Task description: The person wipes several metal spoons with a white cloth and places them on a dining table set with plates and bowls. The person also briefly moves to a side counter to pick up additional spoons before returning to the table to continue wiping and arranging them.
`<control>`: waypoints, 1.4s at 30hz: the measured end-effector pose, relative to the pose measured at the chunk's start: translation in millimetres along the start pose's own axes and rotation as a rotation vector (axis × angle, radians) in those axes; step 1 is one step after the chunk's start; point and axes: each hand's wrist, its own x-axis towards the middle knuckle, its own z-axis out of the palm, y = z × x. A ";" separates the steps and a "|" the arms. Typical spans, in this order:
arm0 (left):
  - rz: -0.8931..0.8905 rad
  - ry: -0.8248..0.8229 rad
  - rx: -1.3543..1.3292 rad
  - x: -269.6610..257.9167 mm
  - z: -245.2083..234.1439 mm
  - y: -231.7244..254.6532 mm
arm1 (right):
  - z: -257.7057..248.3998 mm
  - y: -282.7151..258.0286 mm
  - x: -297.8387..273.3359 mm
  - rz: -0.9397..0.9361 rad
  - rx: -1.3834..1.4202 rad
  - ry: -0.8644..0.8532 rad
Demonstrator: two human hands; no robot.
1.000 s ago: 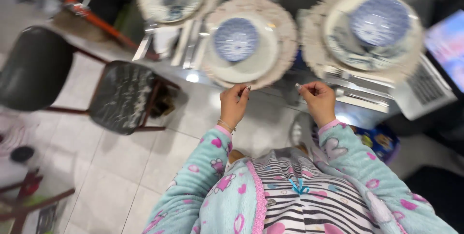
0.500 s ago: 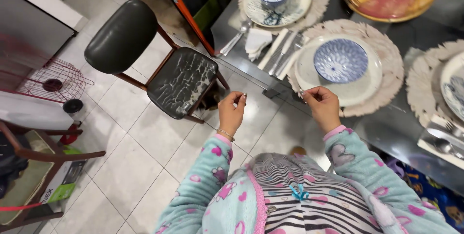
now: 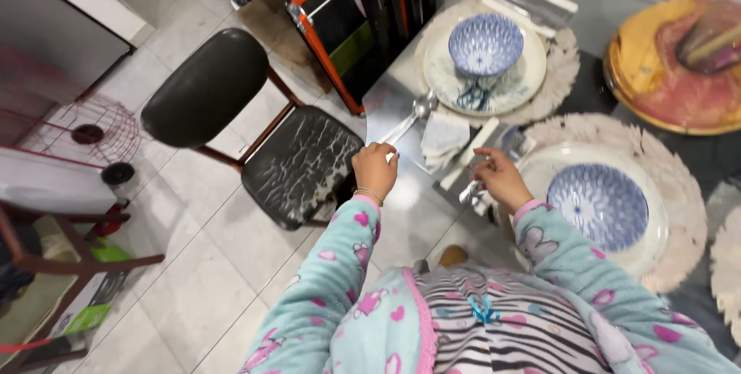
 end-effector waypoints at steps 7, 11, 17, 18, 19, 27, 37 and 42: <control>0.104 -0.065 0.121 76.8 53.5 -2.4 | 15.5 -32.9 50.2 0.108 -0.138 -0.029; 0.132 -0.145 0.151 101.3 67.0 -5.4 | 23.2 -6.0 79.3 0.164 -0.449 -0.002; 0.314 -0.171 0.160 124.0 103.0 -32.3 | 36.0 -10.1 66.5 0.260 -0.495 0.210; 0.402 -0.131 0.185 126.5 118.0 -41.0 | 38.9 -12.7 62.3 0.273 -0.490 0.279; 0.425 -0.140 0.183 130.6 119.7 -43.1 | 38.4 -5.5 63.2 0.286 -0.480 0.298; 0.414 -0.501 -0.125 156.0 118.3 -56.1 | 62.6 3.8 32.9 0.269 -0.083 0.751; 0.293 -0.628 -0.275 166.4 25.5 -36.9 | 81.6 -44.6 -8.3 0.149 0.130 1.027; 0.388 -0.804 -1.006 135.1 -13.2 -6.7 | 110.5 -103.7 1.1 -0.040 0.123 0.824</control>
